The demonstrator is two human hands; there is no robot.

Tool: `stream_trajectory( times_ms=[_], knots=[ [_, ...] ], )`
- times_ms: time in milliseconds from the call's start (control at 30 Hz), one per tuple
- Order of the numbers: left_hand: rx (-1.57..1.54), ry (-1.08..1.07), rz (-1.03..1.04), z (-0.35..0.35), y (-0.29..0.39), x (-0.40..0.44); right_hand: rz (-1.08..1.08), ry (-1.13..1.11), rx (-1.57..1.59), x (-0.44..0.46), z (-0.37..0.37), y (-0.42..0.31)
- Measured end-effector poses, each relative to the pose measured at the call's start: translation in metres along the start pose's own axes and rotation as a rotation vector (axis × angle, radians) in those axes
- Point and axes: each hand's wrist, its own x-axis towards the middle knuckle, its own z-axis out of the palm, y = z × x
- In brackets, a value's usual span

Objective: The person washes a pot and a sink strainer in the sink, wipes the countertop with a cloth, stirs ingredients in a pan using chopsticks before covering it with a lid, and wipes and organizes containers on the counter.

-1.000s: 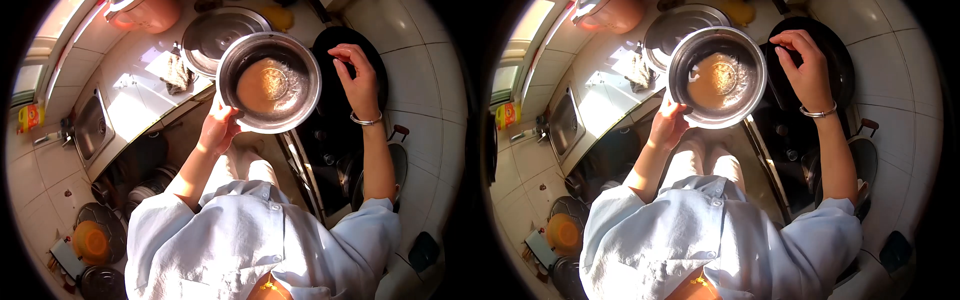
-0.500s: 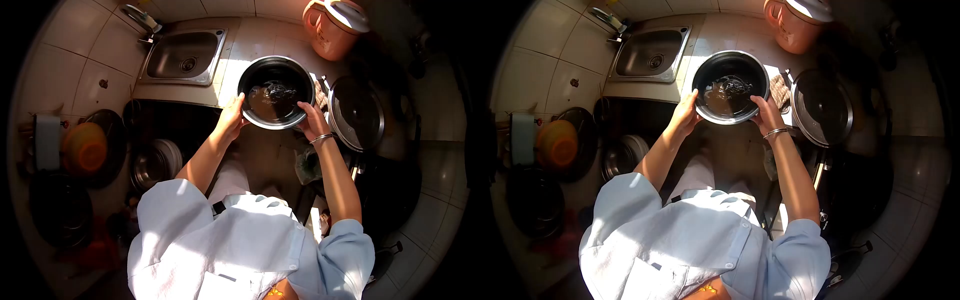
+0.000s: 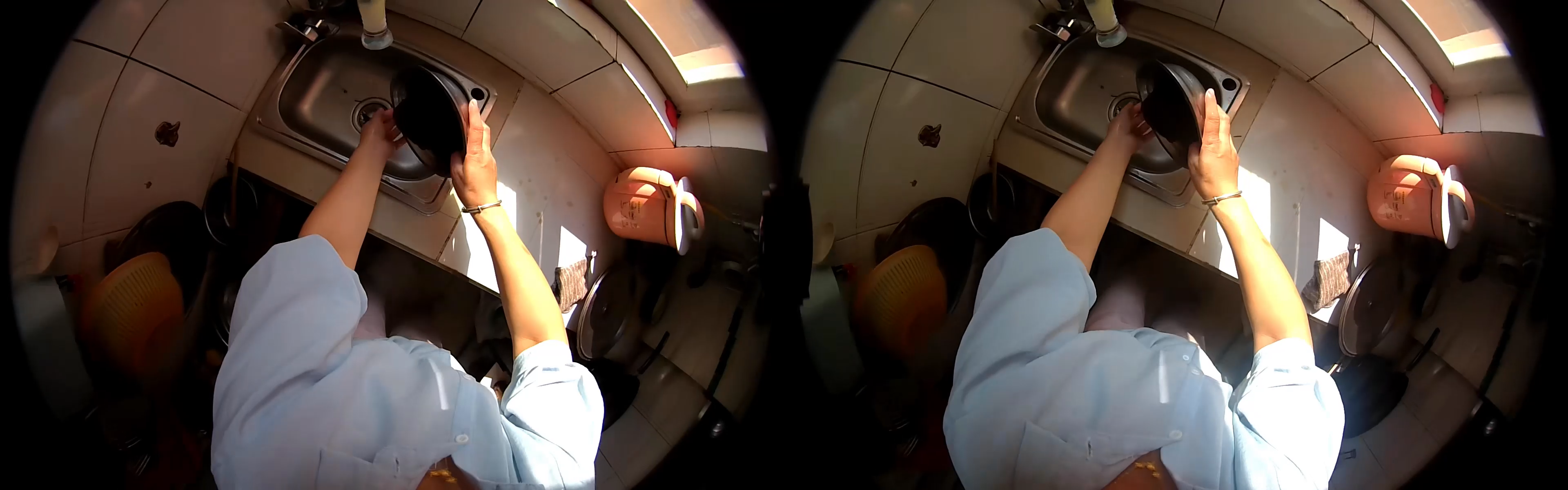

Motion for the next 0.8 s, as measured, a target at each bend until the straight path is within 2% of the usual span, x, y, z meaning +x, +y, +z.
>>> stream_trajectory(
  times_ms=[67, 100, 133, 167, 233, 267, 300, 333, 400, 433, 533, 567, 633, 667, 700, 800],
  knots=[
    [-0.119, -0.48, 0.025, -0.049, -0.002, 0.059, -0.111, -0.012, -0.084, 0.013, 0.017, -0.012],
    [0.431, -0.555, 0.442, -0.052, -0.002, 0.07, -0.168, -0.069, -0.17, 0.016, 0.023, -0.015],
    [0.925, -0.418, 0.904, -0.054, -0.001, 0.082, -0.222, -0.128, -0.256, 0.018, 0.029, -0.015],
    [0.66, -0.558, 0.755, -0.063, 0.003, 0.089, -0.289, -0.091, -0.197, 0.02, 0.034, -0.014],
    [0.456, -0.467, 0.576, -0.051, 0.021, 0.061, -0.233, -0.086, -0.248, 0.027, 0.04, -0.007],
    [0.245, -0.147, 0.357, -0.038, 0.031, 0.047, -0.207, -0.081, -0.273, 0.032, 0.042, -0.002],
    [-0.054, 0.192, 0.203, -0.026, 0.042, 0.035, -0.077, -0.063, -0.168, 0.036, 0.046, 0.004],
    [0.031, 0.244, 0.204, -0.024, 0.051, 0.035, -0.01, -0.015, -0.009, 0.041, 0.058, 0.024],
    [0.202, 0.35, 0.202, -0.032, 0.069, 0.033, 0.236, 0.016, 0.104, 0.044, 0.082, 0.055],
    [0.205, 0.3, 0.187, -0.04, 0.075, 0.038, 0.366, -0.035, 0.116, 0.047, 0.092, 0.065],
    [0.33, 0.299, 0.218, -0.051, 0.09, 0.041, 0.568, -0.155, 0.371, 0.05, 0.119, 0.084],
    [0.374, 0.322, 0.219, -0.051, 0.091, 0.041, 0.638, -0.122, 0.392, 0.047, 0.129, 0.088],
    [0.465, 0.371, 0.226, -0.042, 0.1, 0.028, 0.681, -0.057, 0.459, 0.039, 0.152, 0.102],
    [0.456, 0.329, 0.218, -0.043, 0.104, 0.028, 0.701, -0.026, 0.493, 0.035, 0.164, 0.109],
    [0.447, 0.289, 0.208, -0.047, 0.108, 0.028, 0.771, -0.092, 0.5, 0.04, 0.156, 0.097],
    [0.446, 0.25, 0.171, -0.054, 0.113, 0.033, 0.762, -0.162, 0.328, 0.039, 0.164, 0.106]
  ],
)
